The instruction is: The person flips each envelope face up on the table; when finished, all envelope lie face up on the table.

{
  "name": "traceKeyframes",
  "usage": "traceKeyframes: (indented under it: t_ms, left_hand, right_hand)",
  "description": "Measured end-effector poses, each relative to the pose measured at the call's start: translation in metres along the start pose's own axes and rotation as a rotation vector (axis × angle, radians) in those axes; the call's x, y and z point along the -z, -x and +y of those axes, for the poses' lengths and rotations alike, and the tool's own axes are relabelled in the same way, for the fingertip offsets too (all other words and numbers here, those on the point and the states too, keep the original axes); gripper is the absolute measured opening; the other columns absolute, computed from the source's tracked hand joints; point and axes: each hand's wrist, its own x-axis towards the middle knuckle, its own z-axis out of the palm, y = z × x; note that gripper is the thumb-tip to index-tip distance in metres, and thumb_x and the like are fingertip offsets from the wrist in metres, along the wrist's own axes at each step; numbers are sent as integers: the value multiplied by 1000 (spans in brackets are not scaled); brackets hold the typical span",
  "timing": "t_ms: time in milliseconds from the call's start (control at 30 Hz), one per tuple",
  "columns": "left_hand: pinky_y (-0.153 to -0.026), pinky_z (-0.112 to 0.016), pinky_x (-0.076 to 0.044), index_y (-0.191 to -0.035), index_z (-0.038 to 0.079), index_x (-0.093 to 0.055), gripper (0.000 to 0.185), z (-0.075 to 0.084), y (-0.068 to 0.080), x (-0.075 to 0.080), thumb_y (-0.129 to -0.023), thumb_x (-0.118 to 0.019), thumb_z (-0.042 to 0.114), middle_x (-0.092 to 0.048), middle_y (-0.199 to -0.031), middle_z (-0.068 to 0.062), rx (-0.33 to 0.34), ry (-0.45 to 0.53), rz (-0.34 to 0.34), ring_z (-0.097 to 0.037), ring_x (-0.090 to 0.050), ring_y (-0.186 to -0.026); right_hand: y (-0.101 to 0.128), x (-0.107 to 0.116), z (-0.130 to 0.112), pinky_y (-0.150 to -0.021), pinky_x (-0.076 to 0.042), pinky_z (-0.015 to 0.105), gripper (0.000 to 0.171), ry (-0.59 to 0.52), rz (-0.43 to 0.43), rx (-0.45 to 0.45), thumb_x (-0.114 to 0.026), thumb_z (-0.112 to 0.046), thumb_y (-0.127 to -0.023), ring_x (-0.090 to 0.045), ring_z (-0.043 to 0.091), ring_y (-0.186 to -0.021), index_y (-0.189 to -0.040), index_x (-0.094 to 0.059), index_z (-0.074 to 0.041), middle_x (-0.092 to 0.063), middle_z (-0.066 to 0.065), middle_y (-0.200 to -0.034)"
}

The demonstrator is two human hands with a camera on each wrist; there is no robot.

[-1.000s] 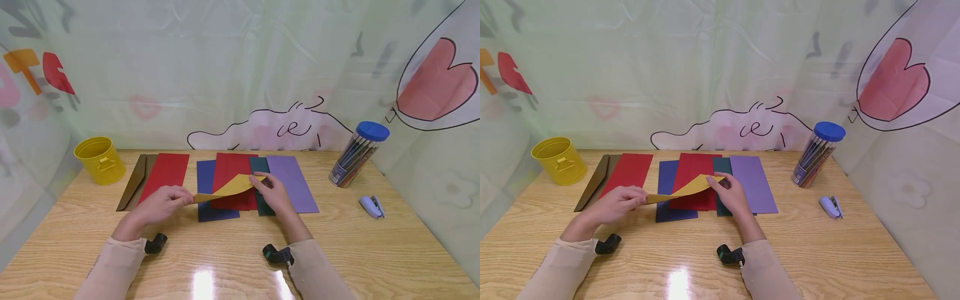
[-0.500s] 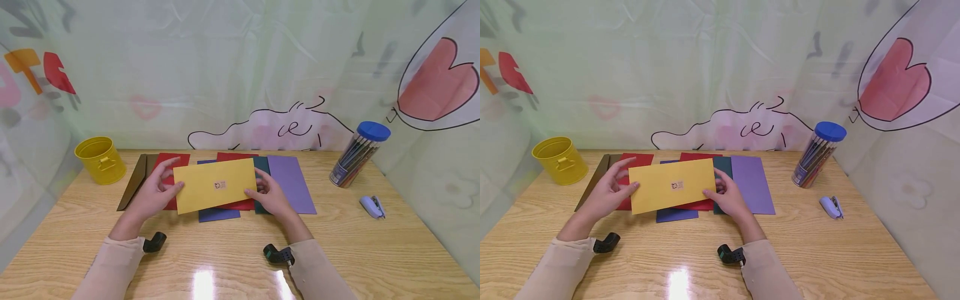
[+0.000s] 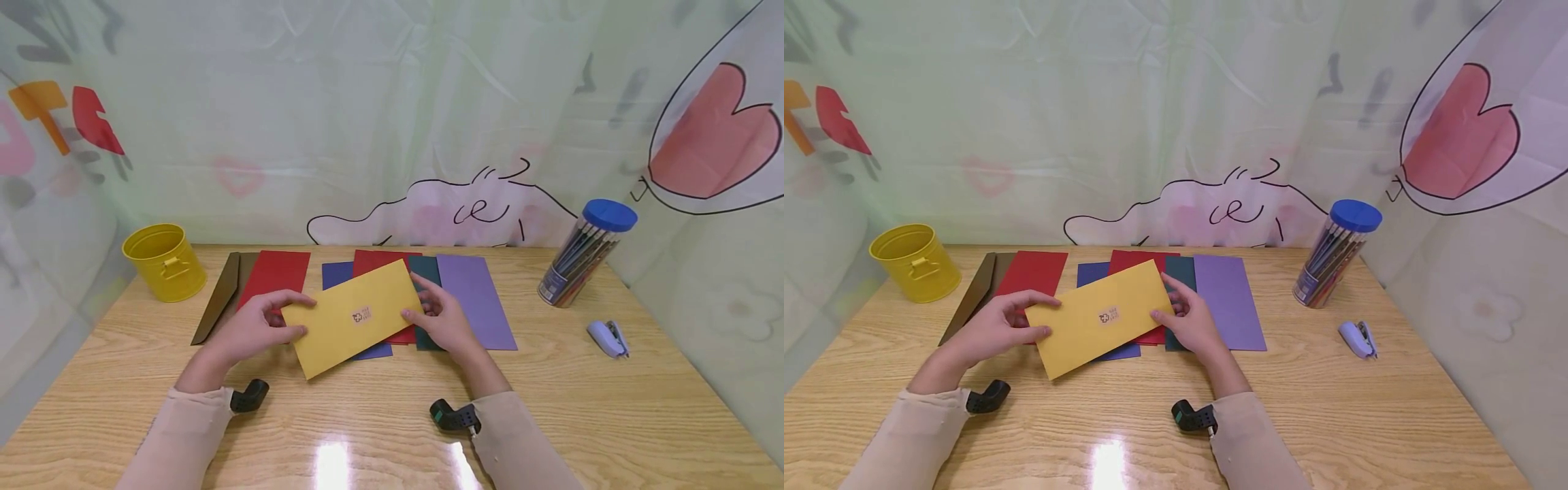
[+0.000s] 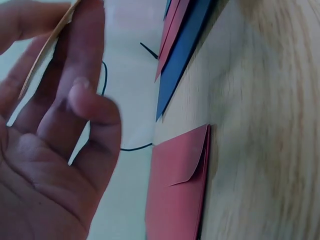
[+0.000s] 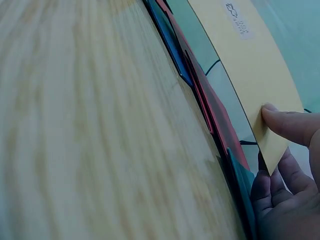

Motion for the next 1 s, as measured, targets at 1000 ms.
traceKeyframes:
  t_ms: [1000]
  left_hand:
    - [-71,-36,-55,-131,21,-66,61,-4,-3,-12,-75,-91,19,-61,-117,-5,98,-96,-159,-28,-57,-101]
  right_hand:
    - [1,-2,-1,-77,-50,28,60,4,-33,-37,-73,-11,-94,-57,27,-99,-149,-50,-12,-54,11,-141]
